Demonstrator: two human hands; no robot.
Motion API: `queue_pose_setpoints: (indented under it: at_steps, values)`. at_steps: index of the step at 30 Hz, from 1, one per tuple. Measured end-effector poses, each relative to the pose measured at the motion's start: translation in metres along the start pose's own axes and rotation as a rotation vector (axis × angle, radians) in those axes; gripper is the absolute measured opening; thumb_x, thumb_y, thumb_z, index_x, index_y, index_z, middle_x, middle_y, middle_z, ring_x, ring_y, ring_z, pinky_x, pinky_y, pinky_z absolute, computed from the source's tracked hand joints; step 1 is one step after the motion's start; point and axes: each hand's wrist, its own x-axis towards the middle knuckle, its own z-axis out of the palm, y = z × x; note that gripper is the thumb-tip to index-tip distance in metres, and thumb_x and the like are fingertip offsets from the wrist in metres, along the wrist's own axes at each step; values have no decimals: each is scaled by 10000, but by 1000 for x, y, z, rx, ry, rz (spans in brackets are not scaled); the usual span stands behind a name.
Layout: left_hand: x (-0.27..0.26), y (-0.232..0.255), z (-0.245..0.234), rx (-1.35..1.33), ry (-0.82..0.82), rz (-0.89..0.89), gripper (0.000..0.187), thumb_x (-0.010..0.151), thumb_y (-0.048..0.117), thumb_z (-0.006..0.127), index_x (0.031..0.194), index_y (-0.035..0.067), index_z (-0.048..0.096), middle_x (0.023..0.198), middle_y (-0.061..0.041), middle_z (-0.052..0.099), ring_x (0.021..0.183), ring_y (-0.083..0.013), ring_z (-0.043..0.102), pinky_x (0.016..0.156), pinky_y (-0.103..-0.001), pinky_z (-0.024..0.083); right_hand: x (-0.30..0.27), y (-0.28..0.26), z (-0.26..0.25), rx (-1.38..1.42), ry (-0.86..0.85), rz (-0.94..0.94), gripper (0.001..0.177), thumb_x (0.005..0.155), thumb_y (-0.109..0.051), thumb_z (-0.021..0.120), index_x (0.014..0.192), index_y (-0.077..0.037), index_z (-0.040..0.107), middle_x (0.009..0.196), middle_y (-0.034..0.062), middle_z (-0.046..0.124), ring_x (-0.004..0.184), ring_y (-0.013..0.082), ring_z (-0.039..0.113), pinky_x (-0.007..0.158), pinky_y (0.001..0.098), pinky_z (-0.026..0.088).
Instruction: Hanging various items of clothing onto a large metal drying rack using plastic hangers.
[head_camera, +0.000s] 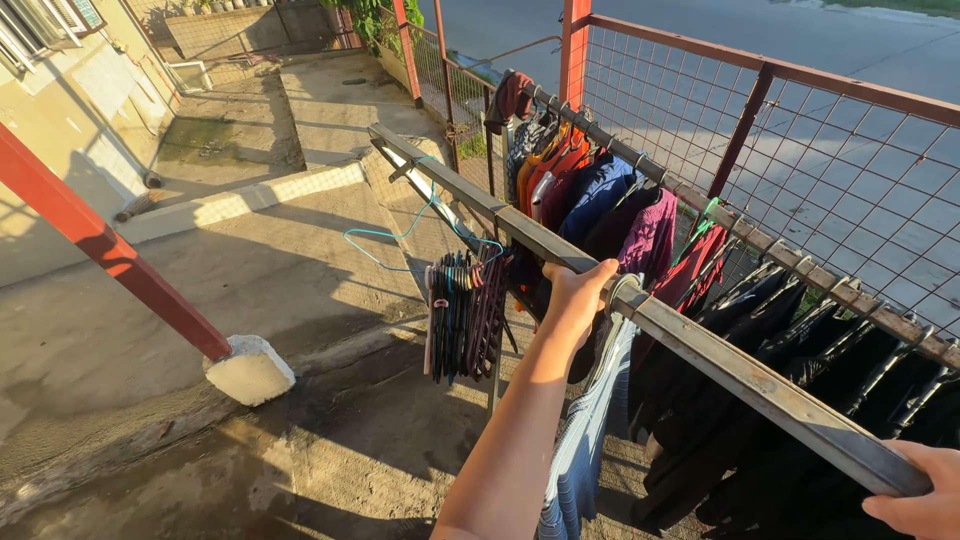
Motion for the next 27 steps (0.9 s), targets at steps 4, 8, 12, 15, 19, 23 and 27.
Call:
queue_pose_setpoints:
  at_steps: [4, 8, 12, 15, 19, 23, 27]
  values:
    - [3, -3, -2, 67, 52, 34, 708, 853, 228, 811, 1188, 31, 219, 984, -147, 631, 761, -157, 690, 611, -300, 577, -44, -55, 14, -114, 23, 42, 729, 743, -57, 938, 1384, -127, 598, 685, 181, 706, 415, 269, 644, 413, 421, 548]
    - [2, -1, -2, 97, 52, -16, 713, 858, 257, 807, 1185, 33, 214, 986, -150, 652, 751, -157, 689, 616, -284, 571, -55, -69, 13, -121, -14, 60, 675, 762, -71, 910, 1365, -122, 612, 638, 170, 697, 406, 260, 632, 389, 404, 548]
    - [3, -2, -1, 65, 68, 22, 704, 846, 224, 810, 1177, 44, 215, 977, -139, 635, 750, -161, 687, 591, -290, 563, -40, -52, 5, -92, -43, 69, 637, 775, -72, 912, 1337, -119, 617, 645, 170, 693, 418, 270, 635, 406, 415, 548]
    - [3, -6, -4, 35, 75, 27, 692, 848, 196, 803, 1169, 44, 210, 966, -136, 626, 741, -163, 684, 577, -292, 563, -61, -88, 11, -68, -42, 120, 645, 783, -83, 898, 1352, -151, 602, 648, 181, 676, 422, 285, 623, 426, 431, 539]
    - [26, -17, -17, -72, 5, 51, 687, 906, 162, 832, 1188, 12, 224, 901, -143, 622, 627, -128, 565, 490, -229, 425, -40, -69, 7, -114, 8, 166, 679, 778, -98, 886, 1384, -174, 589, 625, 167, 648, 415, 281, 631, 440, 425, 524]
    - [-6, -6, -12, -38, 64, -25, 678, 829, 163, 786, 1164, 105, 199, 902, -76, 660, 686, -75, 669, 513, -206, 471, -83, -106, 29, -138, 12, 205, 667, 793, -100, 857, 1394, -170, 577, 573, 167, 649, 403, 276, 587, 431, 423, 498]
    - [5, -7, -14, -50, -7, 22, 663, 867, 182, 811, 1161, 60, 230, 877, -87, 631, 623, -88, 601, 497, -216, 442, -81, -108, 26, -133, -12, 170, 628, 819, -114, 868, 1382, -158, 592, 547, 165, 607, 408, 267, 612, 424, 410, 520]
